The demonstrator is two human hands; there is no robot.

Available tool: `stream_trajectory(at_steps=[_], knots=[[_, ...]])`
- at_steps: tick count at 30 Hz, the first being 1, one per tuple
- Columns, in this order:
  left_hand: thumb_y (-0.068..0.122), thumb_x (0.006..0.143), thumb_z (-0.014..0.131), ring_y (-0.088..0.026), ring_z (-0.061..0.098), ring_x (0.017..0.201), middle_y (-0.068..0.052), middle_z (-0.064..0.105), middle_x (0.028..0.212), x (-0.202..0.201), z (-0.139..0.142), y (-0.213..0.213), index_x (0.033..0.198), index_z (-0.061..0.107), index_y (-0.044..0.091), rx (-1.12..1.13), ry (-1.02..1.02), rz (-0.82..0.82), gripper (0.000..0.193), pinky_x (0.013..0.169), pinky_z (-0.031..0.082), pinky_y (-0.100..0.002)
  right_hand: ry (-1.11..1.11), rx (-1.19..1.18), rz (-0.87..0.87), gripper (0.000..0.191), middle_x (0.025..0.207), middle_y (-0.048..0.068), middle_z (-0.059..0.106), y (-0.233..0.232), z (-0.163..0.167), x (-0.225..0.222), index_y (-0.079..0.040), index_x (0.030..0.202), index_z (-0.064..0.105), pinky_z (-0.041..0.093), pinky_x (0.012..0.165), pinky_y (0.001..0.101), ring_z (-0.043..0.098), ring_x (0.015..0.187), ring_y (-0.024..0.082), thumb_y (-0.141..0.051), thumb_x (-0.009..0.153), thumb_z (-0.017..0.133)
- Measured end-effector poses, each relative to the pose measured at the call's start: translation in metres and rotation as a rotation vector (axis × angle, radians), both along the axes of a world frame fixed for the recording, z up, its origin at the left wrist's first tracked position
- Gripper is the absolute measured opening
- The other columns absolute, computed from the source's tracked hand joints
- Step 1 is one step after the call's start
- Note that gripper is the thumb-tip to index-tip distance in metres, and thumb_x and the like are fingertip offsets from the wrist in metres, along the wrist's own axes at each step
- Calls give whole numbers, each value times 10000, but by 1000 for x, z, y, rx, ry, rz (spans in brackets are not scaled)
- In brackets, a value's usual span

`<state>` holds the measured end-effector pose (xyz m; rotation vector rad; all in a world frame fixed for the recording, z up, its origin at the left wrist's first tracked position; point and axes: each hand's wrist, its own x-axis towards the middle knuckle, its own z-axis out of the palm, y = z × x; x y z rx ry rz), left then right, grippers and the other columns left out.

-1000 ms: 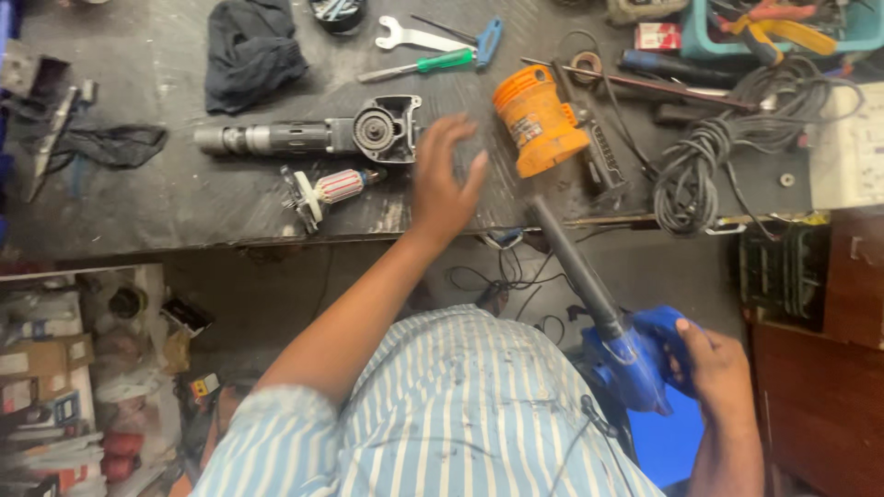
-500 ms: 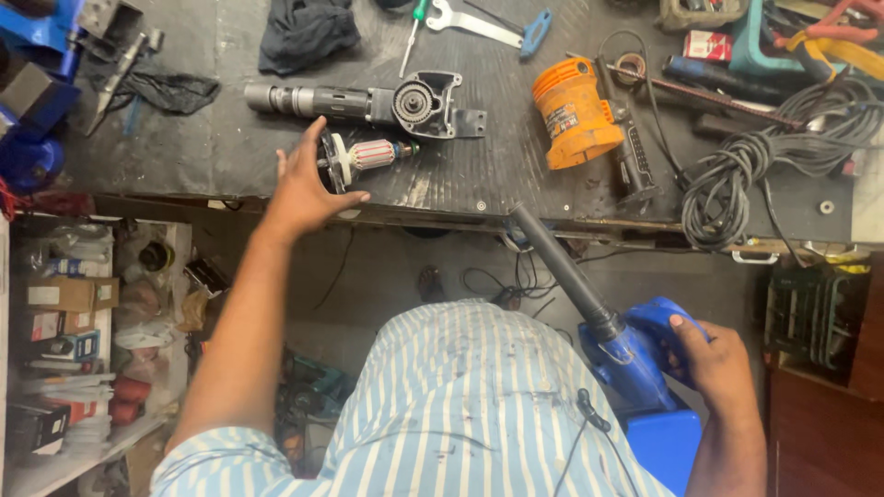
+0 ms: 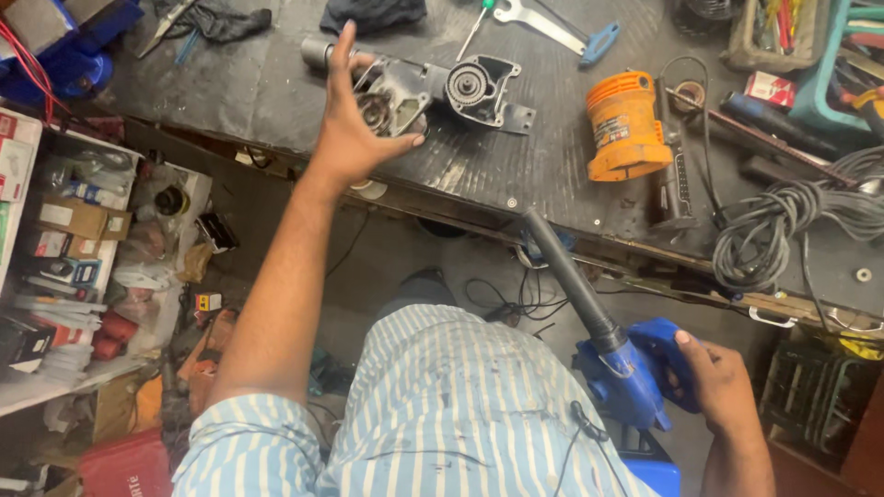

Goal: The person holds a long ribbed metal rod and cuts it using a small orange power cut-off tool on the workbench, repositioning the rod as they work. They then set the rod aside, handle a disassembled rotary hammer drill and its armature, and use a blue air blower to blow dust off the drill parts and housing.

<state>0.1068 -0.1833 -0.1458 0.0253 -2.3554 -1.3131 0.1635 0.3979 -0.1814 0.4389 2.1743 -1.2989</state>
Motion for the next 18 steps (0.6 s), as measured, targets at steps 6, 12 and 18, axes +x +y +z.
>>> stream_trajectory(at_steps=[6,12,18], knots=[[197,572,1083,-356,399,1477,-205,168,1630,-23,-54,-6,1558,166,247,490,282,-100,1347,1175,496,-468,-15,102,3,477,594,70,590,-32,7,18,11,758,709,369,468,296,502,503,147,-424,934,622],[357,813,899,-338,597,1309,-196,630,1349,-54,-103,-7,1351,590,18,141,-19,193,708,1128,479,-416,-22,141,-43,544,604,117,589,-118,15,40,52,797,658,349,462,332,494,500,186,-450,997,596],[259,829,827,-227,672,1187,-109,714,1238,-35,-82,-57,1310,627,20,539,-106,-37,573,1030,519,-366,21,90,-110,572,655,144,593,-203,7,69,91,915,695,380,490,355,516,536,221,-449,1037,550]])
